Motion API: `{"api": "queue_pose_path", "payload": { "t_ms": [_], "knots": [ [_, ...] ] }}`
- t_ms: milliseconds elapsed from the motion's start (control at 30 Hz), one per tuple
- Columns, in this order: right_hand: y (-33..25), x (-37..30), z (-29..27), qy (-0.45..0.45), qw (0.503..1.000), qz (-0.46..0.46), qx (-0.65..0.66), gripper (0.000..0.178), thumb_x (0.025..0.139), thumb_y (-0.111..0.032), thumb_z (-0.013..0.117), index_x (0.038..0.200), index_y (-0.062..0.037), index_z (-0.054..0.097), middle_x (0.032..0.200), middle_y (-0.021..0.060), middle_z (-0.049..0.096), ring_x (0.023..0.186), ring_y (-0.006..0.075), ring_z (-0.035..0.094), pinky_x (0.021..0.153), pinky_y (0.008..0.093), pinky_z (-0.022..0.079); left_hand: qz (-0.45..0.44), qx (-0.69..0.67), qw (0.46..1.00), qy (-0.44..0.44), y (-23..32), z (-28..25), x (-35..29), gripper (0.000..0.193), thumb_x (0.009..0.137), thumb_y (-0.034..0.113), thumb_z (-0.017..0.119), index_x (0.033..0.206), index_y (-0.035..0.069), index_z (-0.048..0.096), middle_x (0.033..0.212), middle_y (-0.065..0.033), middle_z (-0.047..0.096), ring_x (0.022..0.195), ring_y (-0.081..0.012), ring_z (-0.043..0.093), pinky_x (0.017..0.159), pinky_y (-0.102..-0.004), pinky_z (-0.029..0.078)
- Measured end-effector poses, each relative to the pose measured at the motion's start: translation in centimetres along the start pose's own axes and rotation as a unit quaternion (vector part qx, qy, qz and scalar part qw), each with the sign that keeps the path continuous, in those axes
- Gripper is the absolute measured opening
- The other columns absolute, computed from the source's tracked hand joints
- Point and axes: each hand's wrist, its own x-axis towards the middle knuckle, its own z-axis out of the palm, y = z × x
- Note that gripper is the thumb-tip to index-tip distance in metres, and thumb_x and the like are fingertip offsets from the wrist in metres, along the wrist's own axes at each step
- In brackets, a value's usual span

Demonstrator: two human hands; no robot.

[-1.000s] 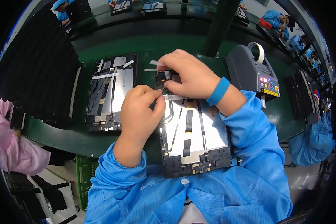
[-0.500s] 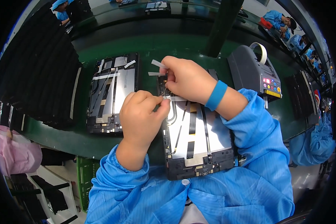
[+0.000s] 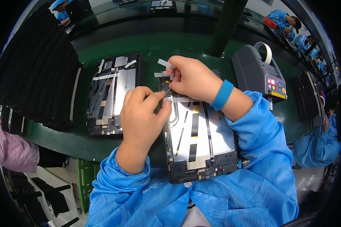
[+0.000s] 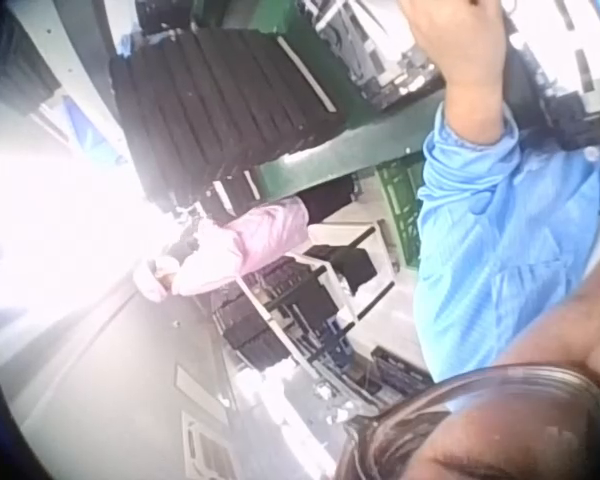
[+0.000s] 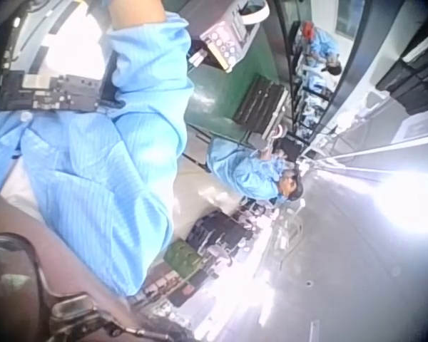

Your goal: The person assembles internal electronics components and internal cables into a tablet frame by applying adhesive tape with a tape dispenser at a factory workstation.

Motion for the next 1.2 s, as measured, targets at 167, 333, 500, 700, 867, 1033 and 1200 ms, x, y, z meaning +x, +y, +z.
{"api": "queue_pose_path", "payload": {
  "t_ms": [167,333,500,700,867,1033,1200],
  "knots": [
    [-0.5,-0.3,0.2,0.007,1.000,0.025,-0.011,0.020,0.071,-0.004,0.062,0.090,-0.0017,0.058,0.076,0.0129,0.062,0.072,0.0285,0.063,0.066,0.0357,0.049,0.011,0.006,1.000,-0.028,-0.2,-0.2,0.0,0.011,0.066,0.011,0.070,0.076,0.008,0.068,0.072,-0.0026,0.054,0.070,-0.0222,0.054,0.058,-0.0340,0.046],
    [-0.2,-0.5,0.1,0.014,0.999,0.044,-0.015,0.021,0.071,-0.001,0.066,0.088,-0.0013,0.053,0.070,0.0069,0.057,0.062,0.0151,0.056,0.057,0.0279,0.047,0.021,-0.024,0.998,-0.060,-0.4,0.1,-0.1,0.009,0.067,0.011,0.069,0.074,0.007,0.066,0.070,-0.0047,0.055,0.067,-0.0244,0.056,0.057,-0.0352,0.046],
    [0.4,-0.5,0.4,0.027,1.000,0.007,0.007,0.021,0.072,-0.002,0.067,0.089,-0.0013,0.054,0.072,0.0068,0.057,0.065,0.0157,0.057,0.060,0.0280,0.048,-0.101,-0.094,0.987,-0.082,-0.1,0.2,-0.6,0.008,0.068,0.009,0.069,0.073,0.006,0.064,0.073,-0.0061,0.057,0.070,-0.0259,0.058,0.059,-0.0353,0.047],
    [0.6,-0.6,0.5,0.028,0.999,0.005,0.013,0.020,0.074,-0.005,0.066,0.090,-0.0026,0.055,0.077,0.0090,0.061,0.072,0.0220,0.060,0.065,0.0320,0.049,-0.052,-0.046,0.996,-0.056,0.0,0.0,-0.2,0.012,0.068,0.009,0.068,0.079,0.006,0.062,0.080,-0.0079,0.057,0.077,-0.0275,0.057,0.066,-0.0360,0.047],
    [0.7,-0.8,0.6,0.044,0.999,-0.009,0.020,0.018,0.075,-0.008,0.066,0.090,-0.0042,0.057,0.080,0.0109,0.064,0.076,0.0280,0.063,0.067,0.0364,0.049,-0.057,-0.075,0.991,-0.091,-0.3,0.1,0.0,0.011,0.069,0.009,0.067,0.078,0.005,0.061,0.079,-0.0078,0.057,0.077,-0.0279,0.057,0.067,-0.0366,0.046],
    [0.7,-0.7,0.9,0.053,0.997,-0.043,-0.027,0.020,0.075,-0.005,0.065,0.090,-0.0024,0.053,0.076,0.0127,0.061,0.070,0.0274,0.062,0.063,0.0337,0.049,-0.080,-0.084,0.989,-0.095,-0.1,0.2,-0.1,0.009,0.070,0.008,0.066,0.077,0.005,0.061,0.077,-0.0075,0.057,0.075,-0.0282,0.057,0.065,-0.0369,0.046],
    [0.1,-0.8,1.2,0.068,0.994,-0.013,-0.083,0.020,0.073,-0.009,0.065,0.087,-0.0026,0.052,0.077,0.0138,0.061,0.072,0.0317,0.061,0.063,0.0368,0.048,-0.067,-0.068,0.992,-0.081,-0.3,0.2,-0.3,0.011,0.069,0.009,0.067,0.078,0.005,0.062,0.076,-0.0072,0.056,0.074,-0.0272,0.057,0.064,-0.0360,0.046]
  ]
}}
